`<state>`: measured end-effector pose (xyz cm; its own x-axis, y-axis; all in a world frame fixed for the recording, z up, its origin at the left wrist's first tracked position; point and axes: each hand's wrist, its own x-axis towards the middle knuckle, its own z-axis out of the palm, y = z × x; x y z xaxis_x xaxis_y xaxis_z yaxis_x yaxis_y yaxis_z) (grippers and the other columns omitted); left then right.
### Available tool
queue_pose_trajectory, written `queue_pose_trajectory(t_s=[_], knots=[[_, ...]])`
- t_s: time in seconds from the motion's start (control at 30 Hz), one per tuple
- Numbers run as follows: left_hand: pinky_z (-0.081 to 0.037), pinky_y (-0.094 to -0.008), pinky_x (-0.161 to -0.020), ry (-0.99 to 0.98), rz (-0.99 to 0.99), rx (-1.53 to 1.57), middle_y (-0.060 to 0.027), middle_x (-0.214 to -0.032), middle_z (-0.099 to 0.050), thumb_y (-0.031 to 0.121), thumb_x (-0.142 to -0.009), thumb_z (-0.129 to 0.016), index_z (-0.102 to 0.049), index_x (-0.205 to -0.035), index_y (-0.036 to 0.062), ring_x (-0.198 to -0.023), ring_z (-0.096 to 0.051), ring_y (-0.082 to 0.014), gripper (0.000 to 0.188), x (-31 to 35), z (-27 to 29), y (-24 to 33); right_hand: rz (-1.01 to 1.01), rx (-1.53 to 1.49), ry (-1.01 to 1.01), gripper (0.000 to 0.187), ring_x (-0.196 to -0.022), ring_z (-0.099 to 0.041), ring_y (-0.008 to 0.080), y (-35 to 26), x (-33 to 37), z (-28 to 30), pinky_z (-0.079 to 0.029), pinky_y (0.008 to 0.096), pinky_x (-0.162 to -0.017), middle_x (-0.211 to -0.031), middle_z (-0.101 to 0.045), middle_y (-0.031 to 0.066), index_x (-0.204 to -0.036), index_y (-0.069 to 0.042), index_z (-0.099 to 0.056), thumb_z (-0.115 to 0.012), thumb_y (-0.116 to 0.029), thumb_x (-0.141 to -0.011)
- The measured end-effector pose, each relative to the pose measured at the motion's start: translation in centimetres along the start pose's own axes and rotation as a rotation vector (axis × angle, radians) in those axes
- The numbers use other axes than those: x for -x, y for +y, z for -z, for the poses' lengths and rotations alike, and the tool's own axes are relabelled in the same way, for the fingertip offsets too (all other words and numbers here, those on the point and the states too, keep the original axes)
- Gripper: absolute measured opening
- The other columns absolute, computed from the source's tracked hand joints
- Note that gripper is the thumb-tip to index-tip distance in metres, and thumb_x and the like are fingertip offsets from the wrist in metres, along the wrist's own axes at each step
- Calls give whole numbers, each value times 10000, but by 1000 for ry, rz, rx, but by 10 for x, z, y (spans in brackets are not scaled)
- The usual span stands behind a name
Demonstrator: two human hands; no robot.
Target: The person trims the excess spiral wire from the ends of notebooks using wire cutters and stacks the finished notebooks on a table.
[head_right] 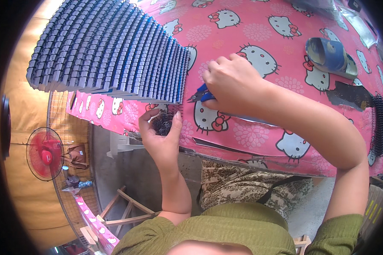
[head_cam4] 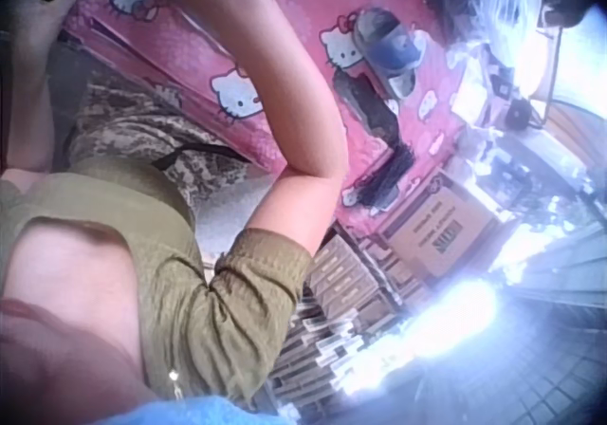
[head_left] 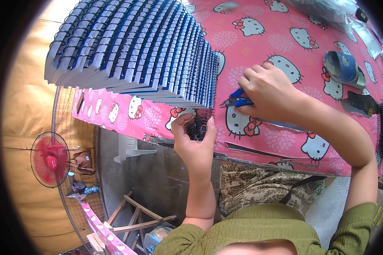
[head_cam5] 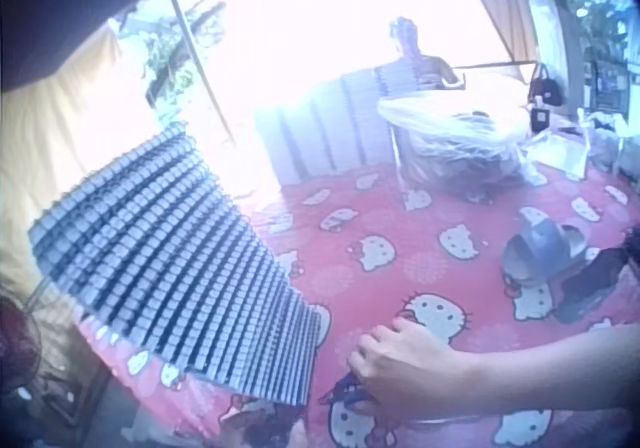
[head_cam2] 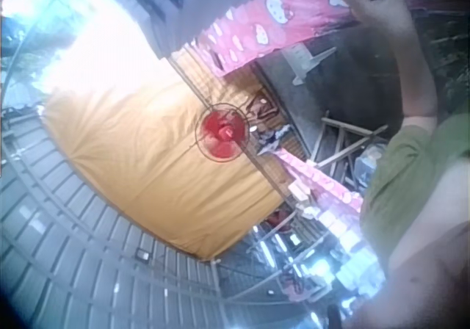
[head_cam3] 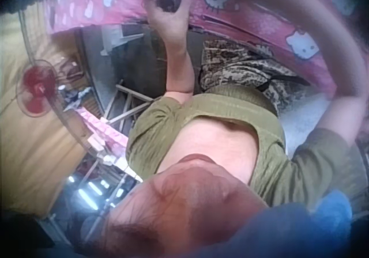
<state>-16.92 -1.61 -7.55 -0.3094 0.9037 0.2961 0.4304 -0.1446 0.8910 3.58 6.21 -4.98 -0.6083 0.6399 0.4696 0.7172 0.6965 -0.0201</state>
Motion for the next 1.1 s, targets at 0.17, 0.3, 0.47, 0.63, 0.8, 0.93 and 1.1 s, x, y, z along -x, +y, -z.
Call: queue_pose_trajectory(t_s=[0.17, 0.3, 0.47, 0.63, 0.8, 0.93, 1.1], knots=[[-494, -256, -718, -40, 94, -43, -65, -884, -641, 62, -760, -801, -523, -1059, 17, -772, -600, -111, 411, -1, -2, 9, 25, -6, -38, 381, -596, -657, 280, -7, -9, -7, -507, 384, -539, -631, -634, 123, -648, -32, -673, -713, -405, -715], [-503, -281, -743, -58, 144, -161, -71, -925, -645, 78, -744, -804, -542, -1042, 16, -806, -605, -118, 401, 0, -3, 15, -91, -127, -345, 394, -591, -649, 298, -12, -9, 13, -510, 391, -550, -608, -623, 146, -646, -22, -669, -705, -406, -726], [-495, -272, -722, -118, 66, -57, -59, -911, -618, 65, -740, -804, -548, -1055, 15, -776, -565, -100, 409, 6, 13, 11, -451, -613, -511, 564, -598, -650, 267, 35, 2, 66, -512, 373, -559, -623, -632, 123, -667, -2, -665, -647, -541, -829], [-526, -271, -571, -622, 437, 721, -98, -848, -630, -35, -801, -694, -470, -1145, 47, -680, -633, -142, 419, 2, -15, 91, -978, -2287, 5, 679, -864, -675, 264, 76, 85, 18, -535, 388, -844, -935, -683, 160, -991, 17, -642, -435, -628, -939], [-574, -310, -641, -669, 586, 1098, -101, -855, -619, 19, -889, -625, -522, -1052, 37, -734, -642, -199, 194, -43, -130, 161, -1112, -2440, 117, 683, -904, -660, 319, 87, 95, 4, -521, 439, -874, -938, -674, 175, -978, 19, -625, -420, -632, -942], [-598, -331, -705, -846, 547, 1130, -80, -847, -599, 60, -894, -643, -573, -933, 17, -752, -639, -217, 91, -109, -253, 204, -1104, -2501, 12, 668, -876, -653, 288, 87, 89, 20, -527, 415, -856, -936, -657, 161, -963, 19, -611, -431, -624, -944], [-601, -413, -744, -565, 492, 920, -193, -1113, -578, 130, -828, -739, -528, -1096, -56, -912, -644, -316, 389, -201, -365, 286, -1076, -2524, -109, 672, -859, -647, 262, 80, 83, 19, -531, 384, -840, -916, -645, 141, -970, 16, -607, -436, -633, -939]])
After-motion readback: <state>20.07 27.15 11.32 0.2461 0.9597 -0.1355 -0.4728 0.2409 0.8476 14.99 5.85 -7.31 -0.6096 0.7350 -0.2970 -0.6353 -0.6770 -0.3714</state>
